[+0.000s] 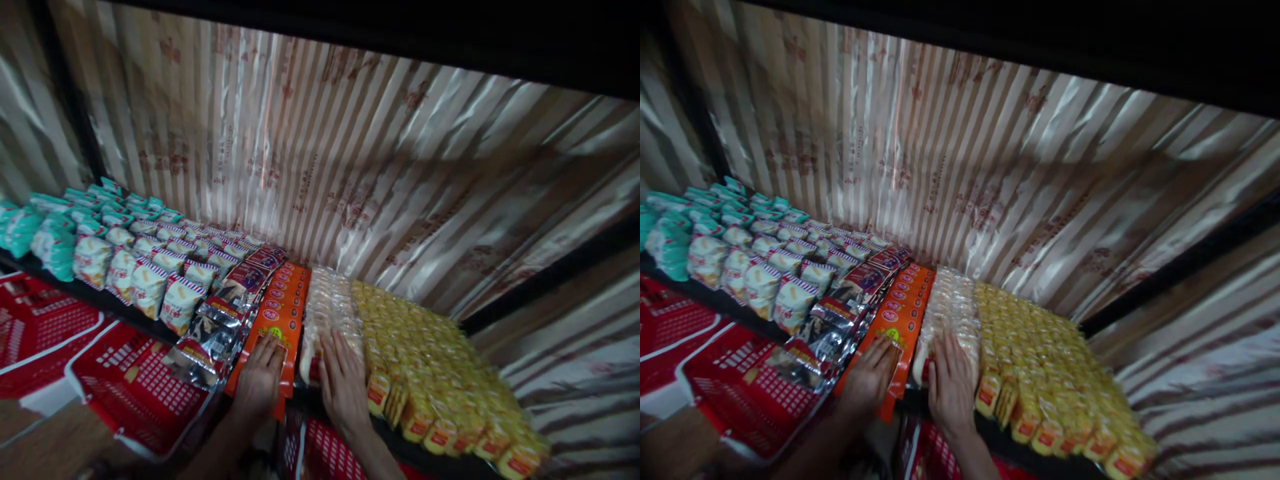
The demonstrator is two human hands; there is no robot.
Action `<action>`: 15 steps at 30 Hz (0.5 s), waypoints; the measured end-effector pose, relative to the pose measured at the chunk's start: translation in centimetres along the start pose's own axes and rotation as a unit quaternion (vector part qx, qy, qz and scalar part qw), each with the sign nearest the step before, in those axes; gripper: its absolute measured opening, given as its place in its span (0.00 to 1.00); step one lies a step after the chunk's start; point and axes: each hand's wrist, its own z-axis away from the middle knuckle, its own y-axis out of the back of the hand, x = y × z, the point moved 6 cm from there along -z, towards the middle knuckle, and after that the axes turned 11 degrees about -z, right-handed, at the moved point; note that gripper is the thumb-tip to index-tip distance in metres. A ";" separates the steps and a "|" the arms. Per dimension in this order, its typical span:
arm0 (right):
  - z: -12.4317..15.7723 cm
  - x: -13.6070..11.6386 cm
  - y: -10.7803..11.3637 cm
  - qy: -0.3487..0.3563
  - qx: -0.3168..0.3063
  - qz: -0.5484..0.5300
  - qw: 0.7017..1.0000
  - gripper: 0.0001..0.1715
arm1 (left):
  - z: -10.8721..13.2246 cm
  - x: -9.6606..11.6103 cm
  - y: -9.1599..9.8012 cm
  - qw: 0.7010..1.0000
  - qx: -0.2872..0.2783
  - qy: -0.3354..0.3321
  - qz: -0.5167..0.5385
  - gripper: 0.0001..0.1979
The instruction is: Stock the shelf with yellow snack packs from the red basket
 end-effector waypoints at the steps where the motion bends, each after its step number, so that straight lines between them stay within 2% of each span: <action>1: -1.4 -0.4 -0.4 0.000 -0.021 -0.026 0.999 0.27 | 0.2 0.3 -0.3 1.000 0.007 -0.004 -0.006 0.17; 5: -8.7 -1.6 -4.6 -0.053 -0.114 -0.064 0.990 0.30 | 0.8 1.0 -1.0 0.999 0.033 0.015 -0.025 0.18; 8: -13.1 -2.1 -9.4 -0.054 -0.242 -0.031 0.968 0.33 | 1.1 1.1 -1.4 0.998 0.046 0.018 -0.047 0.19; 11: -15.4 -0.9 -13.0 -0.103 -0.301 0.017 0.948 0.34 | 1.5 0.7 -2.0 0.998 0.045 0.020 -0.036 0.22; 15: -16.4 0.9 -15.7 -0.182 -0.316 0.031 0.931 0.36 | 2.5 0.0 -3.5 0.999 0.002 0.038 -0.005 0.27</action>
